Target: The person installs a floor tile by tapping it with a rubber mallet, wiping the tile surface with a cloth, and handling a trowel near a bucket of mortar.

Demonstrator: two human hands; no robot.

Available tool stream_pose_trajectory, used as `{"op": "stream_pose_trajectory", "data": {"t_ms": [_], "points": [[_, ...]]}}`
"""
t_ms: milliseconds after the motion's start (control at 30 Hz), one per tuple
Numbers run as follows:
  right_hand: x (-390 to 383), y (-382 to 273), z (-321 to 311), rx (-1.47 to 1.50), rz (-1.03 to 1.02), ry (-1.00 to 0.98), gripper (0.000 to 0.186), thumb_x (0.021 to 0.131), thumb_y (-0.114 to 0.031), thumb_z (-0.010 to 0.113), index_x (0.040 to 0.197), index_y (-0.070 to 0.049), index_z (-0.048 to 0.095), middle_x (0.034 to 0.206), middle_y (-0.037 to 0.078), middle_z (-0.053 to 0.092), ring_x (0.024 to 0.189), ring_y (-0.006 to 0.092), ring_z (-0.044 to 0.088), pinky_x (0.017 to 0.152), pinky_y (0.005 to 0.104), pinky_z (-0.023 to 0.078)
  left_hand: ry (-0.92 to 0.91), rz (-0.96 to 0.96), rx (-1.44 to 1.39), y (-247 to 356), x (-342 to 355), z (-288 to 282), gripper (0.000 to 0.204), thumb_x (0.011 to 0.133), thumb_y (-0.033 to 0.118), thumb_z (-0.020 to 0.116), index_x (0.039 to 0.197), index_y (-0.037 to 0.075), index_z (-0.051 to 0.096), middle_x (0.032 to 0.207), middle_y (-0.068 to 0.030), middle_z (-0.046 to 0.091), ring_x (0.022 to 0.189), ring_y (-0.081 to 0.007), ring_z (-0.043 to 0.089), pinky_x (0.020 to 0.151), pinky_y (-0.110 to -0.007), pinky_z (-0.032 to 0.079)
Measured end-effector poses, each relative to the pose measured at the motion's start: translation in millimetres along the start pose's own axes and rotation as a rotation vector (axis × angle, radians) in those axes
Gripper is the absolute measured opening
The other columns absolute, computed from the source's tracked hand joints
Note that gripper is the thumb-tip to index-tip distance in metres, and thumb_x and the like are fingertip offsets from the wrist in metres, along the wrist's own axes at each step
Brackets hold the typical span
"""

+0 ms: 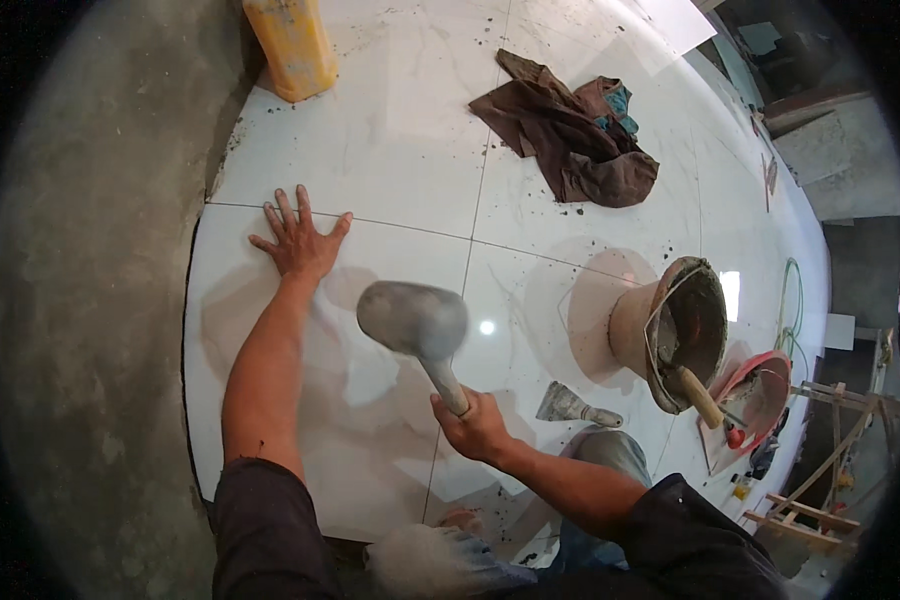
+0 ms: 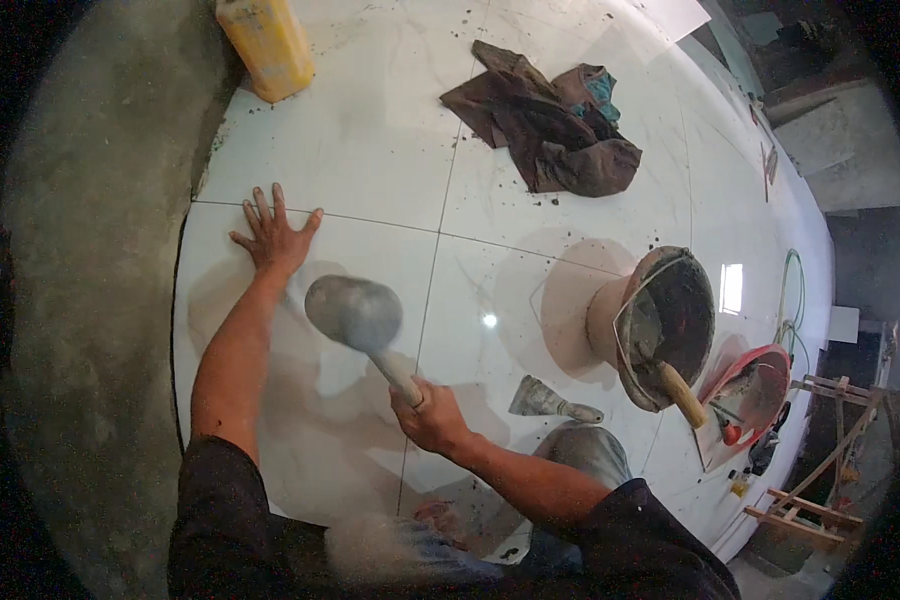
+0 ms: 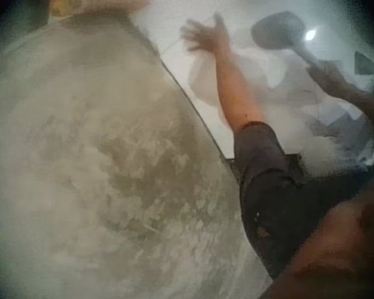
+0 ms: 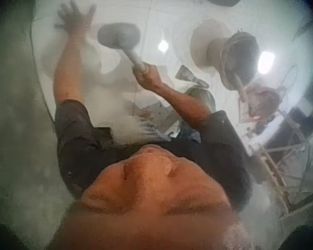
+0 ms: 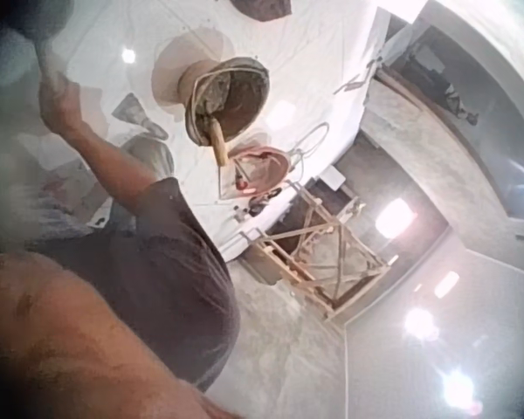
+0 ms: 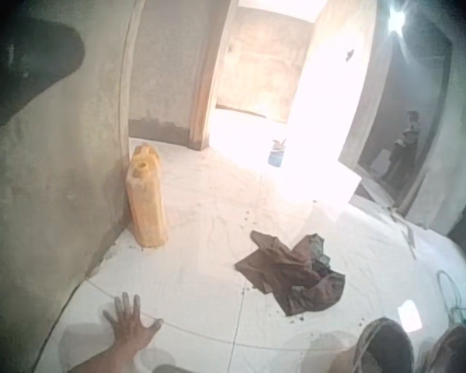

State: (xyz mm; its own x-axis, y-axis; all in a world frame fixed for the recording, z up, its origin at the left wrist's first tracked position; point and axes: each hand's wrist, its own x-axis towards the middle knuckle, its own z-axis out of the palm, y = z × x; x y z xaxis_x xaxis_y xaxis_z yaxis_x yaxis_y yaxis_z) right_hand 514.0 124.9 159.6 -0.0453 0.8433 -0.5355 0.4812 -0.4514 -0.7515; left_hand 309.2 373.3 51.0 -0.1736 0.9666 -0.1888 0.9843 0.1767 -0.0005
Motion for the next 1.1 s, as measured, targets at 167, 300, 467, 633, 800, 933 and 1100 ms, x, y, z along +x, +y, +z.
{"op": "stream_pose_trajectory", "data": {"t_ms": [167, 300, 467, 633, 800, 933, 1100], "points": [[8.0, 51.4, 13.6, -0.142, -0.152, -0.025, 0.018, 0.083, -0.017, 0.059, 0.086, 0.001, 0.059, 0.080, 0.024, 0.063, 0.077, 0.0465, 0.060, 0.071, 0.0510, 0.048, 0.016, -0.021, -0.021, 13.8, 2.4, -1.8, 0.096, 0.081, 0.078, 0.040, 0.153, 0.020, 0.013, 0.159, -0.0126, 0.007, 0.146, -0.0351, 0.006, 0.106, -0.073, 0.007], [6.7, 79.8, 11.5, -0.198, -0.010, -0.045, 0.019, 0.084, -0.018, 0.059, 0.084, 0.001, 0.057, 0.081, 0.024, 0.063, 0.076, 0.0469, 0.059, 0.069, 0.0495, 0.048, 0.056, -0.011, -0.010, 18.8, 5.1, 2.1, 0.096, 0.081, 0.078, 0.039, 0.153, 0.021, 0.013, 0.159, -0.0123, 0.008, 0.146, -0.0352, 0.007, 0.107, -0.073, 0.008], [-33.4, 89.9, -14.6, 0.034, 0.059, -0.024, 0.030, 0.087, -0.027, 0.063, 0.080, 0.002, 0.058, 0.068, 0.016, 0.061, 0.065, 0.0319, 0.062, 0.062, 0.0421, 0.047, 0.165, -0.017, -0.025, 13.1, 3.3, 22.9, 0.083, 0.089, 0.066, 0.038, 0.152, 0.016, 0.017, 0.158, -0.0130, 0.011, 0.145, -0.0356, 0.009, 0.109, -0.068, 0.011], [-89.1, 147.8, -15.0, 0.211, 0.324, 0.153, 0.032, 0.088, -0.030, 0.065, 0.075, -0.001, 0.060, 0.058, 0.006, 0.056, 0.053, 0.0143, 0.056, 0.050, 0.0334, 0.045, 0.151, 0.441, -0.200, 133.6, -75.9, 38.4, 0.080, 0.092, 0.052, 0.045, 0.150, 0.004, 0.019, 0.158, -0.0155, 0.013, 0.146, -0.0354, 0.007, 0.115, -0.058, 0.005], [-112.2, 163.2, -17.5, 0.384, 0.486, 0.219, 0.031, 0.088, -0.029, 0.066, 0.070, -0.004, 0.057, 0.056, 0.003, 0.053, 0.049, 0.0128, 0.054, 0.044, 0.0314, 0.044, 0.082, 0.535, -0.180, 196.6, -123.5, 45.0, 0.077, 0.096, 0.050, 0.034, 0.149, -0.002, 0.016, 0.158, -0.0176, 0.011, 0.146, -0.0343, 0.005, 0.117, -0.052, 0.003], [-113.2, 160.5, -20.4, 0.391, 0.462, 0.252, 0.031, 0.088, -0.029, 0.066, 0.072, -0.005, 0.056, 0.055, 0.001, 0.051, 0.046, 0.0126, 0.051, 0.042, 0.0303, 0.043, 0.078, 0.591, -0.183, 206.5, -139.2, 47.1, 0.076, 0.096, 0.048, 0.034, 0.149, -0.003, 0.016, 0.158, -0.0196, 0.009, 0.146, -0.0346, 0.004, 0.118, -0.050, 0.002], [-105.0, 144.8, -25.3, 0.505, 0.483, 0.284, 0.030, 0.089, -0.026, 0.066, 0.073, -0.004, 0.055, 0.053, 0.001, 0.050, 0.041, 0.0121, 0.049, 0.039, 0.0285, 0.040, 0.075, 0.670, -0.186, 203.2, -152.6, 48.4, 0.077, 0.095, 0.048, 0.036, 0.148, -0.004, 0.017, 0.157, -0.0216, 0.009, 0.146, -0.0362, 0.003, 0.118, -0.051, 0.001]]}}
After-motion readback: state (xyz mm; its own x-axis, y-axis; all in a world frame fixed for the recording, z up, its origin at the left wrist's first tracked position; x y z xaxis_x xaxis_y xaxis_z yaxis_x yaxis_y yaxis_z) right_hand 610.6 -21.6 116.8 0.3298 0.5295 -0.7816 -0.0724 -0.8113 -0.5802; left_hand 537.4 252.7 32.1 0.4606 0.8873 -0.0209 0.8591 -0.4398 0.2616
